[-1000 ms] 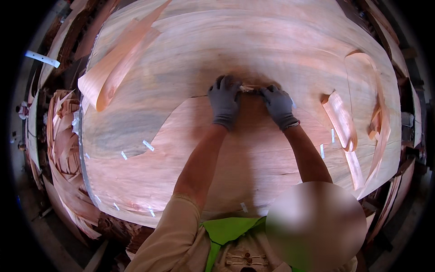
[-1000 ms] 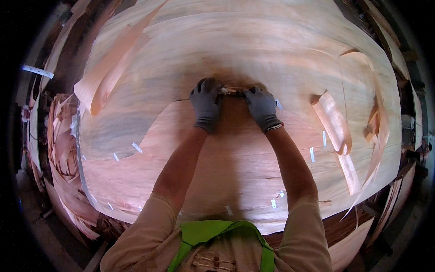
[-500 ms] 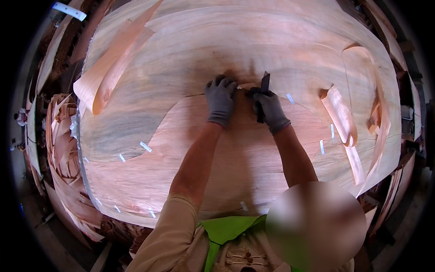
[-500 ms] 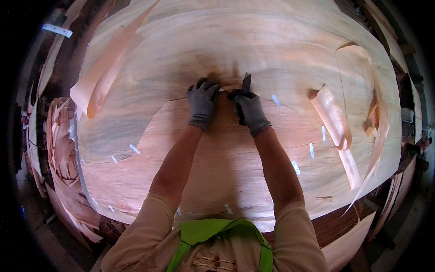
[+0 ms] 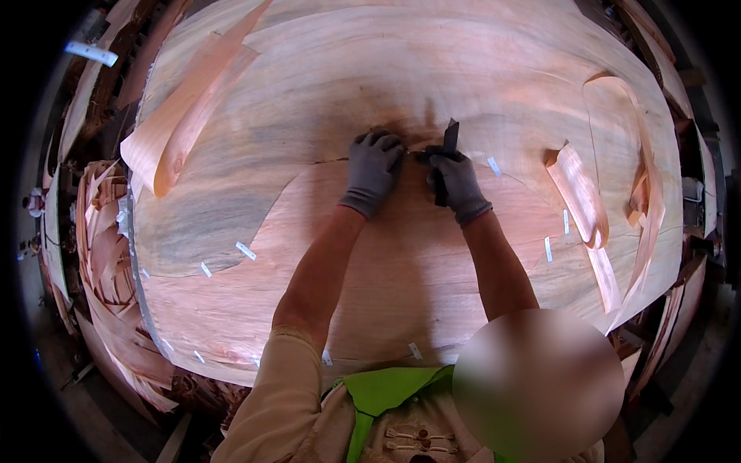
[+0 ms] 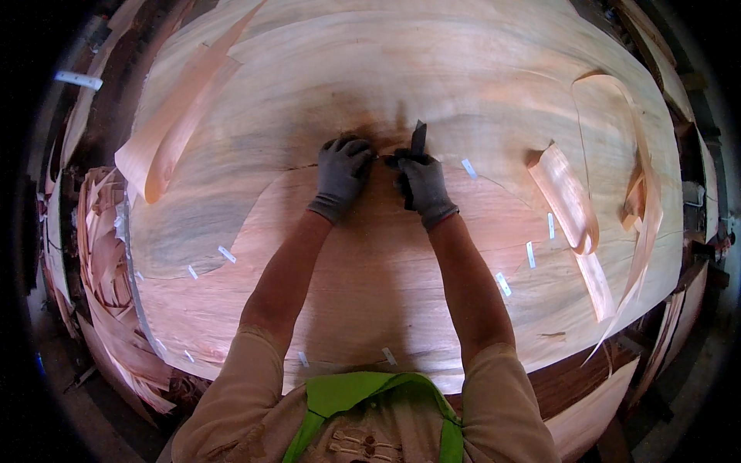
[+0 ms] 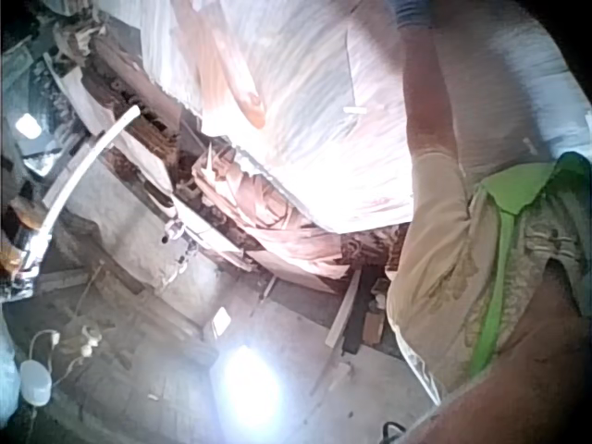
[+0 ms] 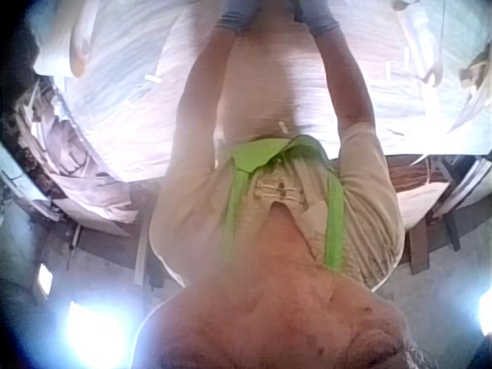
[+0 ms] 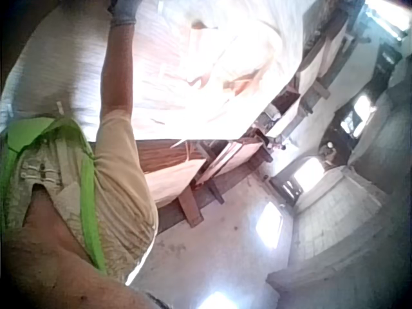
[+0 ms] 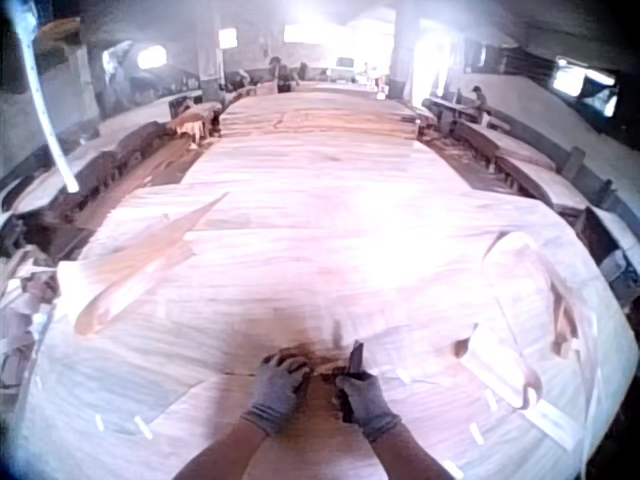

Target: The person uses a small knife to trim and patch sections of wood veneer, applies tape to join pieces, and uses a ruler to measure and cut the material on a large work table.

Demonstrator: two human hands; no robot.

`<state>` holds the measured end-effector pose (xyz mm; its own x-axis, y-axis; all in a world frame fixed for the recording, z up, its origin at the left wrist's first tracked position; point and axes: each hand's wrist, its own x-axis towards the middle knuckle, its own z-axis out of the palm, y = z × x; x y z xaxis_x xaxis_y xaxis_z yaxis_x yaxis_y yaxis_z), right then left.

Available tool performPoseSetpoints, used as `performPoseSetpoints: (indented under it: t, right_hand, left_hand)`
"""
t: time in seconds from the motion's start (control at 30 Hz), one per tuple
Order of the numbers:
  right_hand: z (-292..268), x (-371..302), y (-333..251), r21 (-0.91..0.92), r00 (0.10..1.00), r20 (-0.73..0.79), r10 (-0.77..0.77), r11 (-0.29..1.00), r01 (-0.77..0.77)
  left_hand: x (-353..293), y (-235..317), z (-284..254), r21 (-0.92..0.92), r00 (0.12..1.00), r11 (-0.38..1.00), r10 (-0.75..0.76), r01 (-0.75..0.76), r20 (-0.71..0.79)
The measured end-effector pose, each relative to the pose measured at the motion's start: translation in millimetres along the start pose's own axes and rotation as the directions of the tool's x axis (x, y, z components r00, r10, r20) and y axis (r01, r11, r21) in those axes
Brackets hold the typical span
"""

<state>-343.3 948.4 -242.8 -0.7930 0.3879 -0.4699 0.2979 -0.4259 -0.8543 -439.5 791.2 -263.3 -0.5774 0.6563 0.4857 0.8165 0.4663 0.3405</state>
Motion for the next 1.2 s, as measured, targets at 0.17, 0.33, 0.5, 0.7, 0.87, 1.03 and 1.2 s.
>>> performPoseSetpoints:
  t: [0.17,0.33,0.5,0.7,0.87,1.03,1.2]
  right_hand:
    - [-5.5,-0.7,-2.8,-0.008,1.0,0.01,0.024,1.0,-0.024]
    - [0.3,-4.8,-7.9,0.052,1.0,0.026,0.014,0.999,-0.015]
    - [2.5,5.3,-0.8,0.016,0.999,-0.034,0.006,1.0,-0.006]
    - [0.9,-15.8,4.3,-0.088,0.991,-0.122,-0.054,0.995,0.043]
    - [-26.9,-97.2,25.6,-0.155,0.978,-0.119,-0.172,0.976,0.152]
    - [-121.1,-221.9,44.1,-0.369,0.899,-0.405,-0.166,0.93,0.006]
    - [-319.4,-357.0,128.1,-0.54,0.393,-0.766,-0.508,0.841,0.034]
  left_hand:
    - [4.1,7.9,-0.1,-0.013,1.0,1.0,0.004,-0.004,0.017]
    - [-2.2,7.2,-0.1,0.08,0.991,0.991,0.096,-0.103,0.09]
    - [-2.3,10.4,-31.7,0.168,0.953,0.973,0.106,-0.158,0.283]
    - [-111.6,38.3,-108.8,0.089,0.945,0.945,-0.321,0.315,0.059]
    - [-257.4,92.0,-184.3,0.153,0.878,0.872,-0.476,0.465,0.044]
    - [-408.1,124.6,-180.1,0.075,0.892,0.922,-0.387,0.38,0.233]
    - [-411.8,160.3,-133.6,-0.143,0.764,0.847,-0.375,0.513,0.525]
